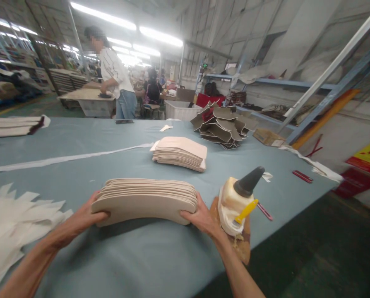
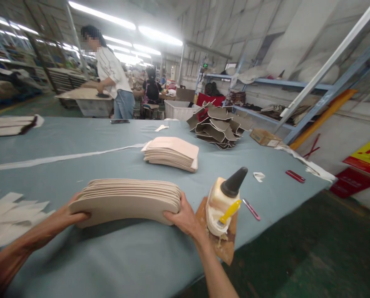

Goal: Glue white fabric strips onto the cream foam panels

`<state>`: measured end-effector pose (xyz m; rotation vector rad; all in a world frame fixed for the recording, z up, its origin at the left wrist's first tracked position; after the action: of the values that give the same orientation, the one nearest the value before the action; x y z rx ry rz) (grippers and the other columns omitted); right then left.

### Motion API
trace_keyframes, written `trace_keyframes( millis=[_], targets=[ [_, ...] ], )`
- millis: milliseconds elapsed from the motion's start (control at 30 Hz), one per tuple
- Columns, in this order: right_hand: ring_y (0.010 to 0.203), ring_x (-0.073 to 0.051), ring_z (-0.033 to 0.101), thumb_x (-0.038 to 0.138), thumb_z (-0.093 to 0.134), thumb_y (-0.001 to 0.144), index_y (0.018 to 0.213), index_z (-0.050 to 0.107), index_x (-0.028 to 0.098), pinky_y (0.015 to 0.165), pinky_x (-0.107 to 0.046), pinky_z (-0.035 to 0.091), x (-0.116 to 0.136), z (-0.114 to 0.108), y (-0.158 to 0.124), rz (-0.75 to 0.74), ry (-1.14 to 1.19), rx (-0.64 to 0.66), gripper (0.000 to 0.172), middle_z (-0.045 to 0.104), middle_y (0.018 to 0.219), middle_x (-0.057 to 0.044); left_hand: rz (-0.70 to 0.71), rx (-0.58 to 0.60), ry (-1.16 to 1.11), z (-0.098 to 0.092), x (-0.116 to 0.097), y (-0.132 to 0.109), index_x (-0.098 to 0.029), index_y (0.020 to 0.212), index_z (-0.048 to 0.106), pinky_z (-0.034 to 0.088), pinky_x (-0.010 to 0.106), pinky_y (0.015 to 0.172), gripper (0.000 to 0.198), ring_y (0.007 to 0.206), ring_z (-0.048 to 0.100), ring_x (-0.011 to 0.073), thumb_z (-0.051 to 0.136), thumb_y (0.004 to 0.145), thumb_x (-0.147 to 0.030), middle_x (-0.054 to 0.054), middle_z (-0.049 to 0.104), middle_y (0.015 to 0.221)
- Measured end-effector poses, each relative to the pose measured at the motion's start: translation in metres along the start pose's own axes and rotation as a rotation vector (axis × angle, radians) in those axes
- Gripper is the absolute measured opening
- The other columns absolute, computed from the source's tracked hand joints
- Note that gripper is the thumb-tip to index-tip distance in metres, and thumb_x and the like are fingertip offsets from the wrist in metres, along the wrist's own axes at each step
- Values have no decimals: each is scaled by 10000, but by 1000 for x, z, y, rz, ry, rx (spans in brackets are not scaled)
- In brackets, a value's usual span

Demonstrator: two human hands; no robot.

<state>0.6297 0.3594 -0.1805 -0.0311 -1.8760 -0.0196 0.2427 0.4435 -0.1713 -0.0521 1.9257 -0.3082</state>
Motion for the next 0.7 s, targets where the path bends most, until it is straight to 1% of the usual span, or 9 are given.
trace_keyframes(
  millis=[100, 200, 300, 367, 433, 533, 600, 667, 700],
  targets=[
    [1326, -247, 567, 308, 766, 787, 1465, 446, 229, 1180, -407, 414, 13, -12, 10, 5, -57, 25, 754, 619, 1435, -73, 16, 33, 118, -6, -18, 13, -242, 1415, 550, 475, 384, 1083, 956, 1249, 619, 333, 831, 538, -495, 3, 696, 1345],
    [1275, -249, 593, 288, 773, 754, 1466, 432, 218, 1148, -399, 434, 22, -17, 19, 11, -106, 85, 793, 635, 1401, -74, 56, 48, 202, -9, -30, 26, -236, 1391, 563, 482, 368, 1050, 955, 1247, 614, 337, 833, 511, -488, 5, 695, 1327],
    [1194, -252, 624, 275, 749, 752, 1364, 505, 191, 1082, -395, 474, 26, -17, 24, 24, -168, 109, 665, 672, 1317, -78, 57, 77, 255, -7, -34, 32, -192, 1278, 609, 513, 379, 990, 853, 1143, 643, 351, 804, 496, -473, 24, 743, 1158],
    [1135, -251, 642, 269, 733, 755, 1299, 536, 195, 1027, -388, 498, 29, -18, 25, 29, -221, 91, 583, 696, 1247, -69, 45, 106, 276, -4, -35, 33, -190, 1209, 626, 528, 367, 949, 770, 1082, 662, 339, 780, 506, -463, 19, 757, 1088],
    [1070, -252, 662, 272, 745, 746, 1253, 549, 218, 974, -380, 516, 35, -22, 25, 10, -297, 70, 546, 716, 1163, -48, 60, 122, 311, -4, -40, 34, -195, 1189, 627, 537, 345, 909, 736, 1062, 675, 325, 761, 511, -446, 25, 763, 1098],
    [1022, -267, 689, 287, 758, 746, 1252, 540, 235, 932, -392, 538, 54, -38, 28, -95, -452, -11, 554, 724, 1112, -43, 176, 163, 427, 2, -63, 38, -206, 1221, 597, 549, 342, 887, 718, 1036, 692, 307, 743, 574, -480, 47, 757, 1125],
    [1093, -294, 689, 283, 750, 757, 1307, 520, 221, 964, -423, 550, 70, -55, 32, -237, -551, -133, 599, 715, 1192, -86, 325, 102, 531, 6, -86, 43, -212, 1249, 565, 565, 362, 865, 694, 985, 709, 299, 714, 656, -543, 61, 751, 1101],
    [1211, -307, 656, 267, 733, 781, 1343, 507, 209, 1038, -450, 543, 81, -67, 33, -431, -622, -271, 609, 687, 1296, -131, 531, -75, 620, 7, -108, 47, -214, 1289, 545, 574, 399, 894, 652, 1009, 714, 308, 653, 751, -568, 88, 740, 1149],
    [1256, -304, 635, 258, 721, 800, 1338, 507, 212, 1076, -459, 532, 82, -70, 32, -527, -643, -336, 581, 676, 1330, -141, 623, -177, 645, 8, -114, 47, -211, 1313, 538, 568, 424, 947, 634, 1074, 705, 319, 628, 790, -559, 111, 728, 1215]
  ],
)
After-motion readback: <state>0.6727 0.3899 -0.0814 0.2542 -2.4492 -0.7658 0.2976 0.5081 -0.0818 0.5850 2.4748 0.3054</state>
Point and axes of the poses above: each hand's wrist, its own y-axis towards the middle knuckle, its own z-axis out of the palm, x = y × z, the point moved 8 cm from there along y, towards the middle knuckle
